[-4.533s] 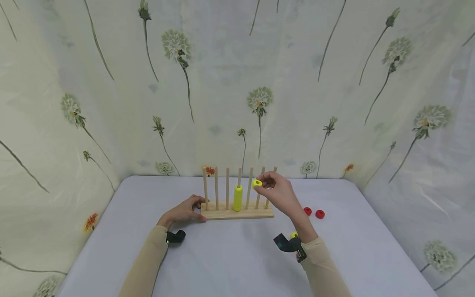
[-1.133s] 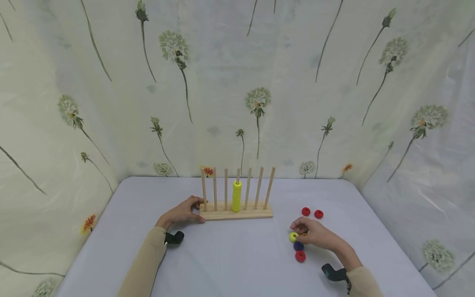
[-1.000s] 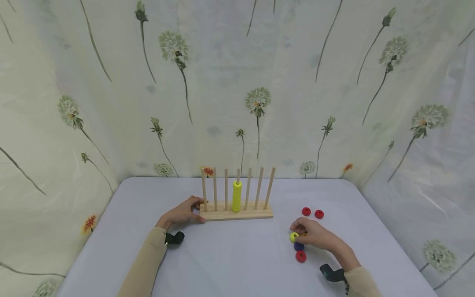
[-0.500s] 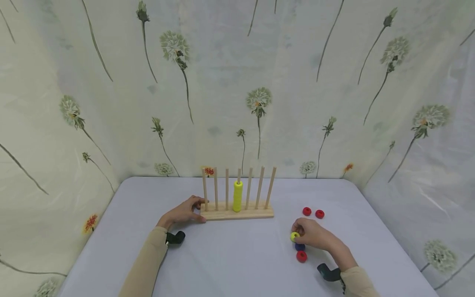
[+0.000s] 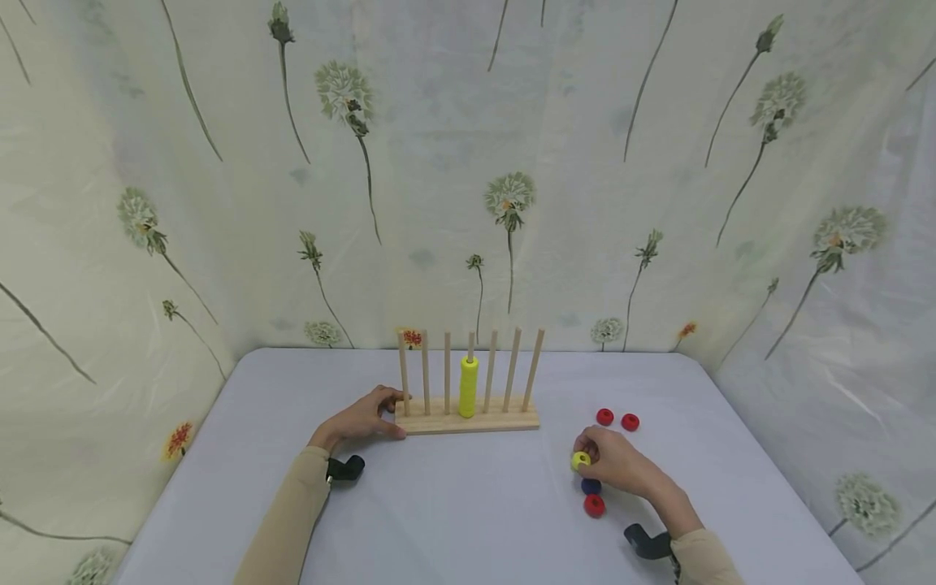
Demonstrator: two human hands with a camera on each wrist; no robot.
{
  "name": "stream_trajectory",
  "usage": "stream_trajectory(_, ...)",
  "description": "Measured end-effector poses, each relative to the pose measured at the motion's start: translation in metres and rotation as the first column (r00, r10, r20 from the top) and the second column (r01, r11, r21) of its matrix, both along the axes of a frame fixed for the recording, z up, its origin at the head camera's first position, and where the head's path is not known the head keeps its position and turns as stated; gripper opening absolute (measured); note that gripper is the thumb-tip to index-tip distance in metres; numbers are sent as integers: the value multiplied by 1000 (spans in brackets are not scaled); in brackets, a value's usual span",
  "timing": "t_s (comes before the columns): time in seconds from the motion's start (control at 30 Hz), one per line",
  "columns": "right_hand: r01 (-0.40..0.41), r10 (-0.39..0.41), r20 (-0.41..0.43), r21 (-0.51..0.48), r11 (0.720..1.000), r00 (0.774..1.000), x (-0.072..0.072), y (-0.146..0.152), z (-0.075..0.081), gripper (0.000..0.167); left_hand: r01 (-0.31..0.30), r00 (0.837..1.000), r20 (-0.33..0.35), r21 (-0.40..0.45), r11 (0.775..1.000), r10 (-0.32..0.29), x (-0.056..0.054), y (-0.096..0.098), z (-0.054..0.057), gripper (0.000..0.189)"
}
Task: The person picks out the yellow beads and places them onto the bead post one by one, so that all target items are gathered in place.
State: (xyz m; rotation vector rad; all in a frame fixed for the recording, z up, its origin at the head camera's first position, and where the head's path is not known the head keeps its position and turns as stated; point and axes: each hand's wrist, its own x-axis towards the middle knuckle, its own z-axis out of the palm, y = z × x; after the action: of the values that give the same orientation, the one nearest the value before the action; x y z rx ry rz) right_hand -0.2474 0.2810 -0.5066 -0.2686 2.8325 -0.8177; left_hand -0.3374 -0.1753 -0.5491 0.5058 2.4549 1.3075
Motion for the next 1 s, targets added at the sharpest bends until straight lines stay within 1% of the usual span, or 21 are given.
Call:
stream_trajectory(0.23, 10, -10, -5, -34, 999, 1000, 0, 1, -4, 22, 0, 1000, 18, 2, 1000, 0, 1, 0, 0, 72)
stream_trajectory(0.4, 1, -3, -32, -69, 998, 999, -3, -1, -5, 21, -2, 1000, 6, -9, 1000, 2, 1, 0, 1, 72)
stream_trajectory(0.47, -8, 4, -48, -94, 996, 999, -3, -4, -3, 20, -1, 1000, 1, -13, 1000, 1, 1, -1, 1, 73)
stream_trajectory(0.57, -22, 12, -65, -145, 989, 998, -2, -12, 4, 20, -2, 1000, 0, -14, 1000, 2, 1, -1, 2, 74)
stream_trajectory(0.67, -44, 28, -87, -191, 981, 996, -1, -23, 14, 21, -1, 1000, -3, -11, 1000, 1, 1, -2, 2, 74)
stream_trajectory(0.8, -57, 28, -129, -230, 972, 991, -1, -41, 28, 22, 3, 1000, -5, -1, 1000, -3, 0, -1, 1, 73)
stream_trajectory(0.9, -57, 14, -171, -251, 966, 985, -3, -57, 39, 23, 10, 1000, -10, 7, 1000, -10, 0, -1, 1, 71)
stream_trajectory(1.0, -57, -5, -241, -250, 967, 970, -6, -74, 53, 23, 15, 1000, -13, 9, 1000, -14, 0, 0, 1, 70)
